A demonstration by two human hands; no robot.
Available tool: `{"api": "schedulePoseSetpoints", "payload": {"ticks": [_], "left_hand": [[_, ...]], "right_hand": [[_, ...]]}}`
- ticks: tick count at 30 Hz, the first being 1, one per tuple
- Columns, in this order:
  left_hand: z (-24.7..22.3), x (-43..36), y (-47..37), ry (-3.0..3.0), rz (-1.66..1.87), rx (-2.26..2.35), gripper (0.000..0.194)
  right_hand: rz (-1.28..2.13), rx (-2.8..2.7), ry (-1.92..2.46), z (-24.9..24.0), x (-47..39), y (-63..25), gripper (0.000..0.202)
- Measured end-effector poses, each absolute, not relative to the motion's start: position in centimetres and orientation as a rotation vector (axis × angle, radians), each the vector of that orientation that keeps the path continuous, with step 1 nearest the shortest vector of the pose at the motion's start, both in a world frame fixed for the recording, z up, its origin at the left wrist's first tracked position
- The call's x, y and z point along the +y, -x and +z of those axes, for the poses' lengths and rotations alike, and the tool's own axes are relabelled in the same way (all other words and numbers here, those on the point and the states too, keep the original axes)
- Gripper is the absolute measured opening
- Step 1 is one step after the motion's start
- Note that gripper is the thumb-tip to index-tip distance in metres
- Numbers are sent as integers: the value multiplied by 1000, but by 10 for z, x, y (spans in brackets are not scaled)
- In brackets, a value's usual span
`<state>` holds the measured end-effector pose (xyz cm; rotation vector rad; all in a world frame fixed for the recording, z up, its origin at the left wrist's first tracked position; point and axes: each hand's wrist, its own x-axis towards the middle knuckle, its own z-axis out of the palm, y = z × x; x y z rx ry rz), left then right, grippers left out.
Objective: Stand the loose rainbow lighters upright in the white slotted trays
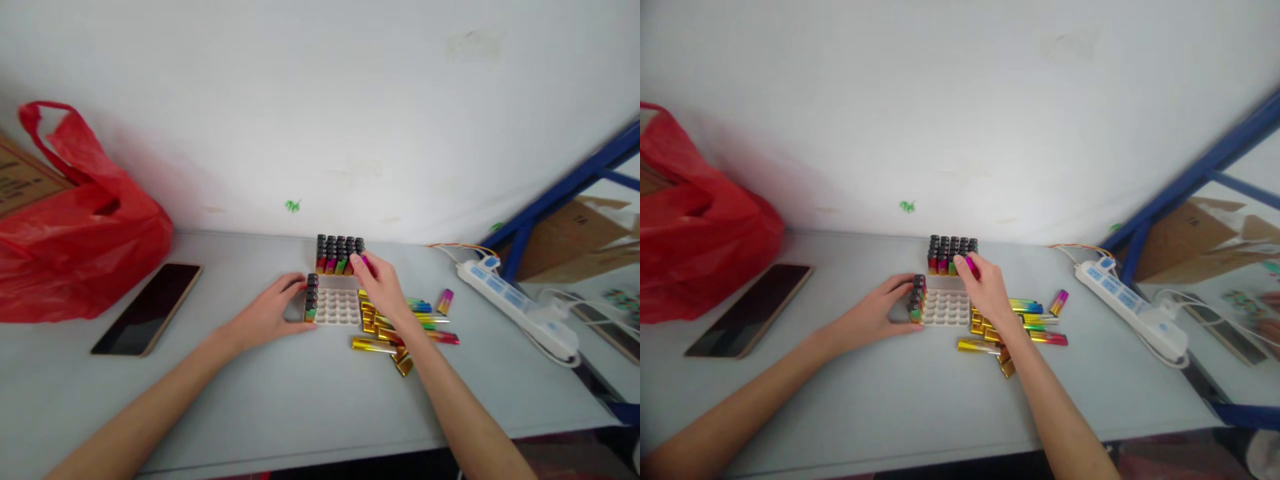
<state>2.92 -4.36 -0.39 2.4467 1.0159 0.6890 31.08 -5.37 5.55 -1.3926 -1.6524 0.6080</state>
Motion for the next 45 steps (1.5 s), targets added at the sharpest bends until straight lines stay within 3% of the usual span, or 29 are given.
{"api": "schedulePoseSetpoints", "payload": {"ticks": [5,16,26,33,38,45], "left_hand": [[-4,-45,-29,-2426,692,1012,76],[-11,-44,-27,-2455,730,1002,77],[-10,-42,-24,-2465,716,983,76],[-7,-44,-23,-2480,686,989,75],[-7,-44,-23,-2478,700,1002,69],[-6,-44,-22,-2482,686,973,78]], "right_hand": [[587,-1706,1475,42,-70,-295,62],[536,-1749,1462,43,-89,-290,32],[513,-1727,1512,42,-87,-288,47],[451,-1717,1526,39,-86,-292,33],[496,-1749,1504,39,-86,-293,36],[480,-1858,1271,38,-86,-296,30]]}}
